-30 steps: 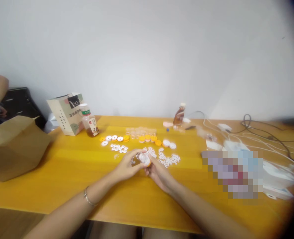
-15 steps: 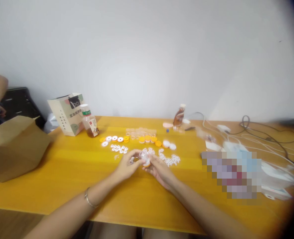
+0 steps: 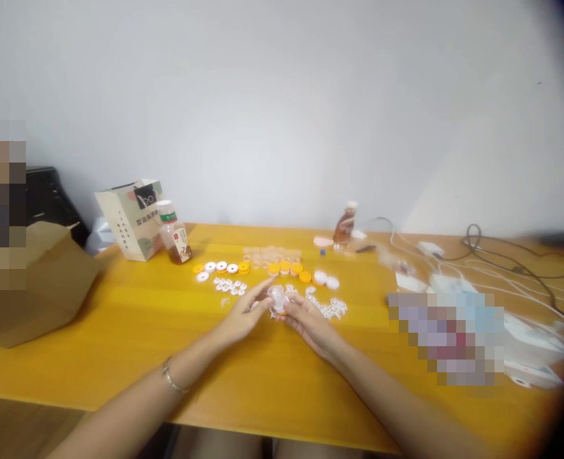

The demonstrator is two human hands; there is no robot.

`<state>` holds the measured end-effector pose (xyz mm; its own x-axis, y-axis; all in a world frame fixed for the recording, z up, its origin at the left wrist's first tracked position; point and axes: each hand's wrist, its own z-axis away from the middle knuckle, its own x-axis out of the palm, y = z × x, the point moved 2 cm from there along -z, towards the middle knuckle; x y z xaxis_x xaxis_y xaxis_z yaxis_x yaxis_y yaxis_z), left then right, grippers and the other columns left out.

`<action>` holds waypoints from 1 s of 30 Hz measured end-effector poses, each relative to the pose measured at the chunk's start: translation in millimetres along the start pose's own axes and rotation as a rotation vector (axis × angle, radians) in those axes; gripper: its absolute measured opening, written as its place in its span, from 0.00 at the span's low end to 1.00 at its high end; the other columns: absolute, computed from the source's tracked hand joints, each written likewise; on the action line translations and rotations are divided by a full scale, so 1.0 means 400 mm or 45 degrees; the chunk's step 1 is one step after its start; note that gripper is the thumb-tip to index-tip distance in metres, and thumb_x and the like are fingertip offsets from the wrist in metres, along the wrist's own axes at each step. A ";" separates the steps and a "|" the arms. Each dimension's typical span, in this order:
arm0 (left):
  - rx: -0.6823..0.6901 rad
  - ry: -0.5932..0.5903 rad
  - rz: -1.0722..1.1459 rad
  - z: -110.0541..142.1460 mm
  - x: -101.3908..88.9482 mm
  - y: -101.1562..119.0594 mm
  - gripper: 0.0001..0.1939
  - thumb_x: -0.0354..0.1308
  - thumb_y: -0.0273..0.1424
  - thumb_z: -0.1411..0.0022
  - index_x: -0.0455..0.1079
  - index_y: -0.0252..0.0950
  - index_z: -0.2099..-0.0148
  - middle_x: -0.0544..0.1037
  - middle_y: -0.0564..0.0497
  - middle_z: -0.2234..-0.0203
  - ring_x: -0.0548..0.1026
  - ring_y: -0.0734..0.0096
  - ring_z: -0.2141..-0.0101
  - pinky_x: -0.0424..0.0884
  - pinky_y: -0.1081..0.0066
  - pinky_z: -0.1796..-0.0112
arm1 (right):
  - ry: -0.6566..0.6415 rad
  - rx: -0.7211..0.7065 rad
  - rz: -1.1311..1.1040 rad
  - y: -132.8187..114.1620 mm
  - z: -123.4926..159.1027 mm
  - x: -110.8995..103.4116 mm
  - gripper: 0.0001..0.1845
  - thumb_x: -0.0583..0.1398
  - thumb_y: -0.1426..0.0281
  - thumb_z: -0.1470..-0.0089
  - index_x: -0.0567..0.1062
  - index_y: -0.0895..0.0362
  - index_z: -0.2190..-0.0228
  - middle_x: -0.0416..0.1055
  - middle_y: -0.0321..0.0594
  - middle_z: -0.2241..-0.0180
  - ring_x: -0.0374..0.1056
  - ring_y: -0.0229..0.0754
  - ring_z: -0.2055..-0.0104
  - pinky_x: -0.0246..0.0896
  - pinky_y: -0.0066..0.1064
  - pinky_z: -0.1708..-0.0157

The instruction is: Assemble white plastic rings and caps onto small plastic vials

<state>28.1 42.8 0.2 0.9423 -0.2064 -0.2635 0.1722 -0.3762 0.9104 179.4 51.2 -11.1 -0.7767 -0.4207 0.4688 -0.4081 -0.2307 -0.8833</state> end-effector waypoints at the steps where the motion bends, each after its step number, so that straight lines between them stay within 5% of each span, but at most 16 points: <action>1: -0.017 0.009 0.036 0.000 0.001 -0.001 0.25 0.51 0.33 0.43 0.53 0.41 0.43 0.64 0.45 0.52 0.65 0.66 0.56 0.61 0.64 0.54 | -0.012 0.004 0.002 -0.001 0.001 0.001 0.13 0.63 0.69 0.59 0.70 0.58 0.68 0.70 0.38 0.65 0.67 0.33 0.67 0.62 0.28 0.62; 10: 0.008 0.083 0.186 -0.003 0.005 0.000 0.25 0.48 0.35 0.41 0.47 0.41 0.43 0.64 0.43 0.53 0.69 0.68 0.60 0.67 0.73 0.68 | 0.001 -0.067 -0.015 -0.017 -0.002 -0.013 0.15 0.62 0.70 0.58 0.71 0.56 0.64 0.70 0.38 0.63 0.67 0.33 0.67 0.63 0.26 0.63; 17: -0.011 0.077 0.060 0.003 0.001 -0.001 0.19 0.47 0.36 0.41 0.55 0.39 0.48 0.66 0.44 0.54 0.68 0.66 0.57 0.66 0.68 0.61 | 0.504 -0.464 0.081 -0.106 -0.053 -0.162 0.16 0.64 0.67 0.63 0.70 0.55 0.68 0.71 0.38 0.63 0.67 0.39 0.61 0.62 0.31 0.59; 22: -0.001 0.061 0.024 0.007 0.002 0.001 0.16 0.48 0.35 0.41 0.59 0.38 0.50 0.68 0.45 0.55 0.68 0.67 0.57 0.63 0.65 0.56 | 1.162 -0.574 0.912 -0.182 -0.050 -0.327 0.19 0.60 0.62 0.62 0.68 0.59 0.66 0.72 0.45 0.68 0.68 0.43 0.66 0.63 0.34 0.67; 30: -0.020 0.018 -0.034 0.011 0.007 0.003 0.15 0.48 0.35 0.41 0.61 0.39 0.51 0.68 0.46 0.55 0.68 0.67 0.57 0.64 0.65 0.57 | 1.329 -0.498 1.377 -0.186 -0.056 -0.424 0.15 0.60 0.60 0.67 0.69 0.60 0.79 0.70 0.46 0.76 0.65 0.47 0.69 0.57 0.36 0.67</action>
<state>29.8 37.9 -0.7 0.9413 -0.1837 -0.2830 0.2014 -0.3672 0.9081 330.7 159.2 -25.1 -0.6836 0.5845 -0.4370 0.5813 0.0740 -0.8103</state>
